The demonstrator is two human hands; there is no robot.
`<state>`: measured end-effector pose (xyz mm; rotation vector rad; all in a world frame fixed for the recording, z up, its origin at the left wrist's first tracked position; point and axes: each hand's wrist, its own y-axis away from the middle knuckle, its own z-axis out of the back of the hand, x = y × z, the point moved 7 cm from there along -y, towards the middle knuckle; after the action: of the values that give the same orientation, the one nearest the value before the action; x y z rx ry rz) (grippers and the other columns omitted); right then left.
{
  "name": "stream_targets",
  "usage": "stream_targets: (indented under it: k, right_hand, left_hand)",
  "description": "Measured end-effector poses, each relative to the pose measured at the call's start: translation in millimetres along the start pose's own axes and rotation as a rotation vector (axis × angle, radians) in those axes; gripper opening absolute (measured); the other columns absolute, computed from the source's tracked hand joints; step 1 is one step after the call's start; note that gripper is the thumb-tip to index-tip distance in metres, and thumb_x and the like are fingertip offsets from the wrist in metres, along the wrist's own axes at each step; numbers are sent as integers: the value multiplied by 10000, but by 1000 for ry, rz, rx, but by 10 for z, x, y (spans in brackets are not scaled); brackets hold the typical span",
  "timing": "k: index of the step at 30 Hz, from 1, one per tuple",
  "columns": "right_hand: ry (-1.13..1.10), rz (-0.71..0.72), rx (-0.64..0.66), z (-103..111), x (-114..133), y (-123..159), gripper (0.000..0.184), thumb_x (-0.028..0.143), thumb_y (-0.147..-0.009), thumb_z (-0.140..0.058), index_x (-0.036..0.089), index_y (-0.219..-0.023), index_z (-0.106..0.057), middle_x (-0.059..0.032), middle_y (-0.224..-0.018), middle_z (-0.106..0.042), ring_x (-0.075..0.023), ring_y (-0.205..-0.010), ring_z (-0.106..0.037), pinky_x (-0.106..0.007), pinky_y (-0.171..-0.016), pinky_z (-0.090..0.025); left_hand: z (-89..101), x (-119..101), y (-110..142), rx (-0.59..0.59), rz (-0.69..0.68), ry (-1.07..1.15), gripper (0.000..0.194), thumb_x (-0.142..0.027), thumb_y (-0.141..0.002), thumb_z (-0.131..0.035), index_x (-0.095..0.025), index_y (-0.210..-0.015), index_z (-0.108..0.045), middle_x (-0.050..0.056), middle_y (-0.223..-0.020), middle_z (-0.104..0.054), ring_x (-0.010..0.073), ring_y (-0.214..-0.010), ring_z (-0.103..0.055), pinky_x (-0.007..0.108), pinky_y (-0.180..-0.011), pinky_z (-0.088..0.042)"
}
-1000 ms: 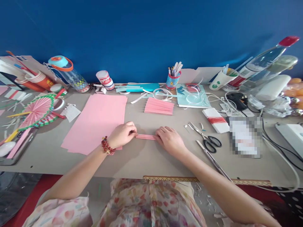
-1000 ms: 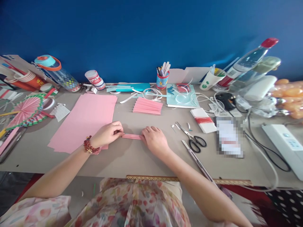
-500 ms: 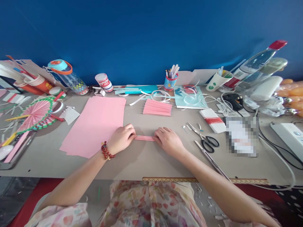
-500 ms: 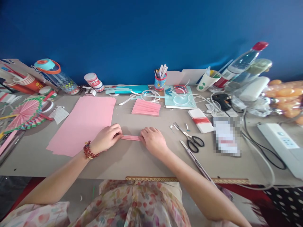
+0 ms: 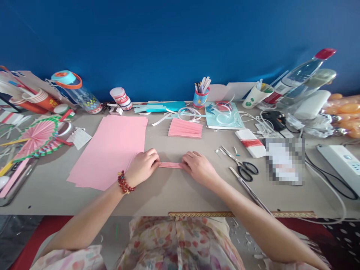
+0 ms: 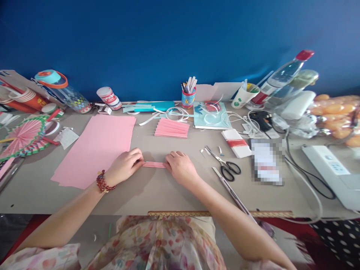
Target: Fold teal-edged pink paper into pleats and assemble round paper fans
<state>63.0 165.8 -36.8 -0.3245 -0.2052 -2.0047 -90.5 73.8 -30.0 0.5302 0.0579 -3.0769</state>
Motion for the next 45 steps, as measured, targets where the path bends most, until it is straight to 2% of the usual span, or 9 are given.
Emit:
stream_targets:
  k: [10,14,18,22,25,30,34,37,45]
  right_hand:
    - [20,-4,-2,-9,-1,1,198,312,-982,-507,186,-856,-593,-61,-924,-628,-196,-858,-540,-296,-748,-364]
    - [24,-7,-20,-15,-2,8,197,314,-980,-510,183,-858,-592,-66,-921,-628,-199,-850,-542,-305,-747,-368]
    - [-1,-13,-35,-19,-13,14,188,318,-970,-532,181,-855,-591,-62,-896,-623,-194,-826,-537,-302,-747,-372]
    - [-2,-7,-45,-10,-11,16,192,315,-975,-523,180,-859,-593,-65,-904,-625,-193,-829,-540,-301,-750,-372]
    - [5,-11,-42,-5,-11,14,185,312,-970,-533,180,-853,-591,-63,-916,-631,-194,-839,-545,-300,-758,-374]
    - [20,-19,-39,-7,-14,10,168,299,-961,-549,187,-843,-591,-56,-913,-633,-195,-849,-547,-304,-760,-369]
    - [1,-21,-31,-11,-20,11,184,319,-967,-539,193,-843,-591,-47,-917,-635,-190,-846,-546,-302,-758,-366]
    - [-4,-20,-32,-6,-21,12,189,331,-968,-539,196,-846,-591,-45,-927,-636,-189,-849,-545,-300,-756,-365]
    - [17,-21,-43,-4,-19,14,190,334,-968,-540,194,-853,-596,-47,-925,-639,-186,-845,-549,-298,-750,-368]
  left_hand:
    - [2,-39,16,8,-12,-76,195,-228,-969,-464,-188,-808,-566,24,-900,-596,145,-690,-562,300,-660,-409]
    - [37,-75,29,-34,-27,-96,106,-239,-959,-488,-189,-919,-573,36,-935,-595,172,-783,-578,314,-701,-432]
    - [13,-275,39,-46,-217,-201,262,-152,-977,-427,-255,-1149,-595,49,-1038,-601,208,-976,-551,387,-920,-428]
    - [-79,-411,90,-15,-391,-299,413,-123,-981,-412,-337,-1307,-549,33,-1050,-631,209,-1021,-536,453,-1081,-338]
    - [-105,-358,149,6,-391,-311,447,-125,-980,-412,-332,-1361,-516,36,-1217,-628,221,-1121,-526,493,-1142,-276]
    - [-109,-212,288,62,-353,-295,556,-109,-978,-363,-356,-1476,-359,4,-1524,-418,264,-1402,-339,600,-1175,-145]
    - [-101,-160,362,100,-279,-253,569,-310,-988,-429,-335,-1525,-242,35,-1563,-343,324,-1486,-153,670,-1138,-141]
    - [-88,-165,391,88,-250,-232,673,-542,-934,-483,-340,-1526,-234,58,-1570,-325,350,-1485,-148,676,-1124,-167]
    - [-103,-133,468,35,-188,-297,752,-628,-915,-429,-286,-1543,-198,111,-1568,-311,349,-1468,-218,688,-1131,-111]
